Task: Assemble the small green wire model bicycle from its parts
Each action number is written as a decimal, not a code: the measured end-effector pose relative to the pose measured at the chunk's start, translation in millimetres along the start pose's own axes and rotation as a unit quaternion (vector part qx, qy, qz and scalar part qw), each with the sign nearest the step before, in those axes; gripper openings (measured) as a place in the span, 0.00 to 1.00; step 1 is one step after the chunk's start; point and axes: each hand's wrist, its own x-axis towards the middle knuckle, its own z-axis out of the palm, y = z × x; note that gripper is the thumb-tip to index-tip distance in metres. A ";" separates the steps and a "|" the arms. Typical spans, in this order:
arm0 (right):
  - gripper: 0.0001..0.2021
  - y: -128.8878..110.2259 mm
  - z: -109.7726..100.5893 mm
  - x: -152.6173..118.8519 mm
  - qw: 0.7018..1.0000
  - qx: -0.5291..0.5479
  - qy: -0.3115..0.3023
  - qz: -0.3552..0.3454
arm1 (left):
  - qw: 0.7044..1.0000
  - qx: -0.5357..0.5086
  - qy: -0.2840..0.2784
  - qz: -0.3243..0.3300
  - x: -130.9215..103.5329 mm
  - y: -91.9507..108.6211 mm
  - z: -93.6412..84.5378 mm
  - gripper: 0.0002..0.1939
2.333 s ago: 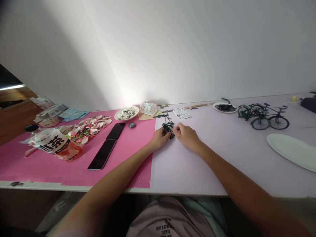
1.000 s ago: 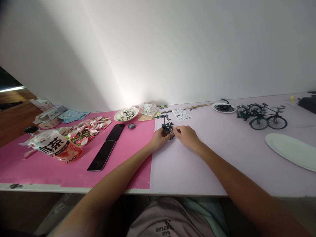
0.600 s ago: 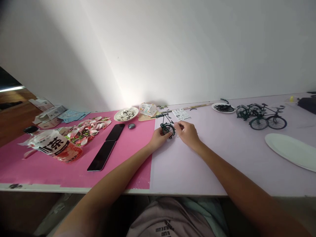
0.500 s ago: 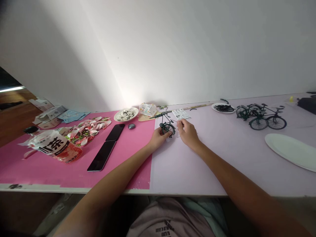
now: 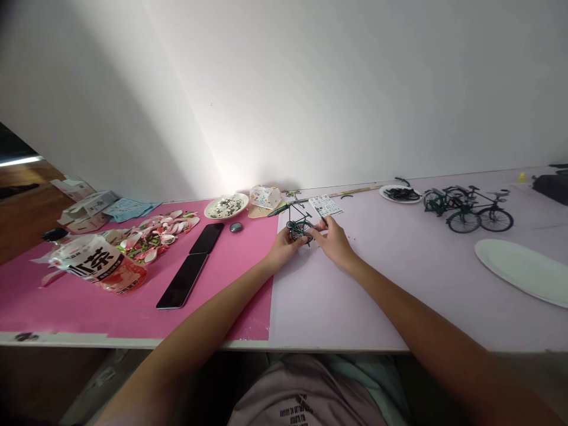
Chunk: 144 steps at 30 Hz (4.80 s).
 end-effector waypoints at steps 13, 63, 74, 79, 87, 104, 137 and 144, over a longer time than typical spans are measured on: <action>0.28 -2.6 -4.3 3.3 0.998 0.046 0.053 -0.001 | 0.999 -0.008 -0.025 -0.019 3.8 -4.0 1.7 0.21; 0.21 -4.4 -19.2 10.6 0.986 -0.101 0.020 -0.131 | 0.991 -0.096 0.059 -0.076 -3.5 1.7 10.6 0.17; 0.23 0.0 -35.0 25.1 0.976 -0.151 0.093 -0.123 | 0.992 -0.087 0.070 -0.064 0.0 -2.8 9.9 0.18; 0.15 3.0 -46.1 29.7 0.984 -0.155 -0.009 -0.083 | 0.991 -0.071 0.096 -0.064 2.5 -2.4 7.8 0.19; 0.10 9.9 -39.4 19.0 0.958 -0.210 -0.194 -0.036 | 0.990 -0.053 0.120 -0.050 7.6 0.7 1.6 0.16; 0.09 20.8 -23.3 9.7 0.936 -0.251 -0.239 -0.069 | 0.982 -0.121 0.136 -0.060 9.0 -6.1 1.8 0.22; 0.24 10.8 -11.9 13.2 0.991 -0.055 -0.109 -0.048 | 0.997 -0.034 0.053 -0.052 2.9 -4.2 5.7 0.26; 0.25 11.2 -11.6 14.0 0.990 -0.046 -0.127 -0.036 | 0.998 -0.023 0.041 -0.046 2.2 -5.3 4.6 0.27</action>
